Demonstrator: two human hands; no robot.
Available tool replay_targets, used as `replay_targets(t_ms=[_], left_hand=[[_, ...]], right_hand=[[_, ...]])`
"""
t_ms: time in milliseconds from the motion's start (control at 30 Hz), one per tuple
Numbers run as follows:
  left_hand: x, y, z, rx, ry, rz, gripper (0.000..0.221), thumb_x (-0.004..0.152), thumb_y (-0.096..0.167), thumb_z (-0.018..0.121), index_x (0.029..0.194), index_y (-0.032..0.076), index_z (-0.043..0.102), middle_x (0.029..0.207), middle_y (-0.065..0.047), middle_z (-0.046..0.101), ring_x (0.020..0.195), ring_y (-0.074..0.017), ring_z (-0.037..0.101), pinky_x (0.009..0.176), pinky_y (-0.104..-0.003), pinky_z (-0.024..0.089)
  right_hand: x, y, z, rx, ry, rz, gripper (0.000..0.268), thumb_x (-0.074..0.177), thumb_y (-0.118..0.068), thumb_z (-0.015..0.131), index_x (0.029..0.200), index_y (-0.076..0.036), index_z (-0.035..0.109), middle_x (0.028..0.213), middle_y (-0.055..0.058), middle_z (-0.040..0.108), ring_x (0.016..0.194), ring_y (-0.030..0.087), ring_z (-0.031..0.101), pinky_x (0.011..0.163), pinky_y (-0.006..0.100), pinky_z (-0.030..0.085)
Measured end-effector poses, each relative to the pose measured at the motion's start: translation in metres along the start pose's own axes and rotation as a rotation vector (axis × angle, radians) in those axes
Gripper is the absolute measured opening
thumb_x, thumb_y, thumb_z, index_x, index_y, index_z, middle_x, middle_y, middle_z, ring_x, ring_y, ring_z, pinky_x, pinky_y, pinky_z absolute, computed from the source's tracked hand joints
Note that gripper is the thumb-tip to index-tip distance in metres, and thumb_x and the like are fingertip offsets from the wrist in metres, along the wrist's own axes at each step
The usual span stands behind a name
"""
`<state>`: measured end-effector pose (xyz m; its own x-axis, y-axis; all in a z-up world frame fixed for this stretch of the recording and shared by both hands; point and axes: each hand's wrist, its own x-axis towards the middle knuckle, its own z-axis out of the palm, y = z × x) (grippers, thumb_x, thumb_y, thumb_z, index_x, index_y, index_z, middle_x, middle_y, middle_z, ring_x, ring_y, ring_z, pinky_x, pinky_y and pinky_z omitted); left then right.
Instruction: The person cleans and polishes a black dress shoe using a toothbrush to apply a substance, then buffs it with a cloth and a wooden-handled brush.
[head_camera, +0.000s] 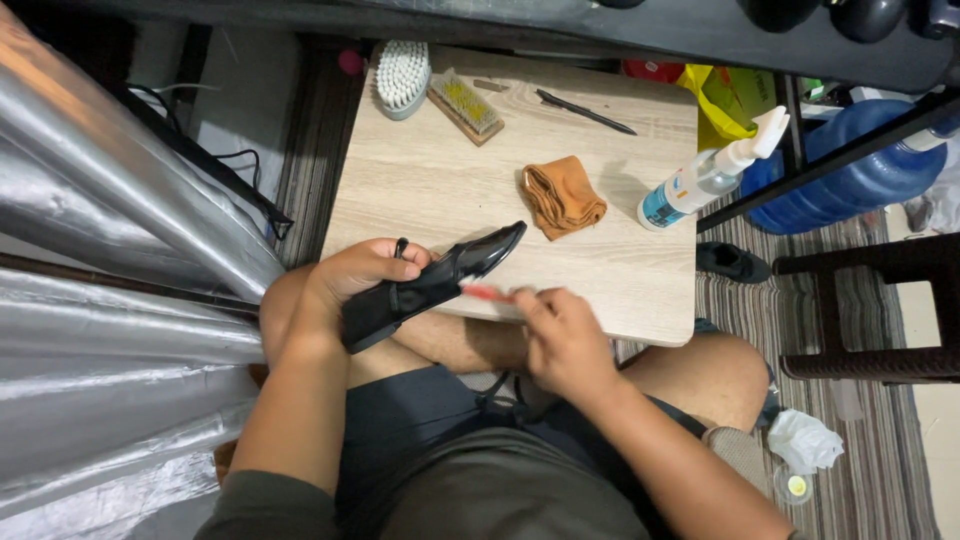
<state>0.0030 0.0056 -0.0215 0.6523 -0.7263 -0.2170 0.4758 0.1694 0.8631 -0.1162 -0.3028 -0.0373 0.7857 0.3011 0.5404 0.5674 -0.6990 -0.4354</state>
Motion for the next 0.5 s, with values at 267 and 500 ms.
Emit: replay_targets(t_ms=[267,500], left_hand=[[-0.005,0.008,0.006,0.004,-0.017,0.021,0.014,0.090,0.011,0.072,0.082,0.004,0.063,0.054,0.005,0.049,0.043,-0.0051,0.049,0.039,-0.015,0.036],[-0.001,0.003,0.002,0.021,-0.004,0.007,0.012,0.089,0.011,0.071,0.084,0.003,0.064,0.055,0.004,0.050,0.044,-0.0056,0.049,0.039,-0.016,0.036]], right_hand=[[0.009,0.029,-0.023,-0.085,0.080,0.092,0.050,0.084,0.000,0.059,0.131,-0.013,0.071,0.097,0.013,0.063,0.082,0.038,0.067,0.073,0.043,0.057],[0.018,0.007,-0.020,-0.084,0.064,0.177,0.036,0.090,-0.008,0.060,0.124,-0.013,0.072,0.087,0.006,0.066,0.074,0.029,0.071,0.066,0.035,0.059]])
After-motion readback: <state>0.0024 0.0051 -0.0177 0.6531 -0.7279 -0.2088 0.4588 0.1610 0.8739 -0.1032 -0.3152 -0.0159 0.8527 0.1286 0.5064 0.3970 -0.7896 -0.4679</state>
